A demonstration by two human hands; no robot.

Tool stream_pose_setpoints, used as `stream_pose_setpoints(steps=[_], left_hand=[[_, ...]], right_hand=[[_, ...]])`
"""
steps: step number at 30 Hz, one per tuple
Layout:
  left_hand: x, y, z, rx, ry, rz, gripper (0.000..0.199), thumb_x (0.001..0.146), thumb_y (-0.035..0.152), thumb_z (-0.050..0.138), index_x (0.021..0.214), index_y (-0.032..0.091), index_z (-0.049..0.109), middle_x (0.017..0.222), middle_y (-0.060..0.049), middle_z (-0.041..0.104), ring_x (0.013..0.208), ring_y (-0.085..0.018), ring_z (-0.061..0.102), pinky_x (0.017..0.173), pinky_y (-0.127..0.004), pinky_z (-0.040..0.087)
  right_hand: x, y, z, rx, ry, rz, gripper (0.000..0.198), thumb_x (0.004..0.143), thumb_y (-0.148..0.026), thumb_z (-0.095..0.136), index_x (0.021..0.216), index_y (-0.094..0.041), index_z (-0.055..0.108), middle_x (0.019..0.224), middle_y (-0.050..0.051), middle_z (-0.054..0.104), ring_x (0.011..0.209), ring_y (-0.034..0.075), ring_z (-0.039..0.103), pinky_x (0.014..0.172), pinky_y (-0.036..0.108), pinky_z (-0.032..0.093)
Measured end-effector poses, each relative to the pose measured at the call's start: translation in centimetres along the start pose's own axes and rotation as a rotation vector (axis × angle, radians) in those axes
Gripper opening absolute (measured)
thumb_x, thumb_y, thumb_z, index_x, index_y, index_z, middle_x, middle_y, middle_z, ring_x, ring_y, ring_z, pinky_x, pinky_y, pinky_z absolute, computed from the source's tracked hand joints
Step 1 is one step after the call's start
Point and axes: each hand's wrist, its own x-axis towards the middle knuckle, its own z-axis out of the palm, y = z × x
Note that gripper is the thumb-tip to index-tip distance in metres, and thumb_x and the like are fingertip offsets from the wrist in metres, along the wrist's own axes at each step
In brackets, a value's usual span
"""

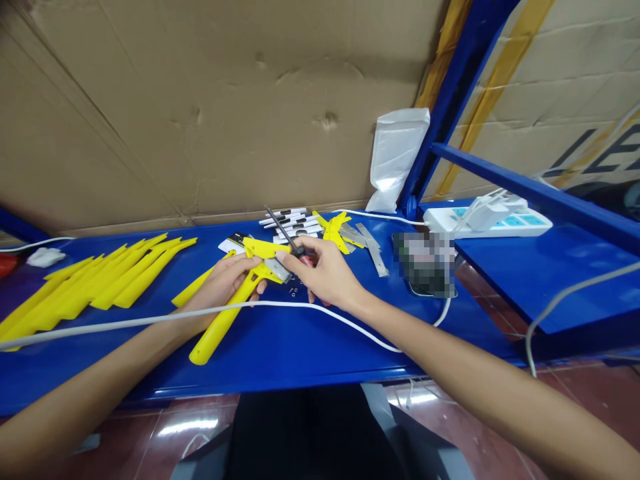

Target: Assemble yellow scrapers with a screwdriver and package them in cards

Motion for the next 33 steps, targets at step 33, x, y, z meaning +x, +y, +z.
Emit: stream_pose_setpoints(steps=[33], left_hand=[[0.0, 0.0, 0.0, -0.094, -0.133, 0.001, 0.035, 0.091, 0.042, 0.09, 0.103, 0.011, 0.078, 0.083, -0.007, 0.079, 0.064, -0.014, 0.071, 0.062, -0.023, 0.056]], right_hand=[[0.2, -0.6, 0.0, -0.134, -0.041, 0.034, 0.048, 0.094, -0.062, 0.075, 0.072, -0.024, 0.057, 0.056, -0.006, 0.05, 0.038, 0.01, 0.049, 0.032, 0.023, 0.034]])
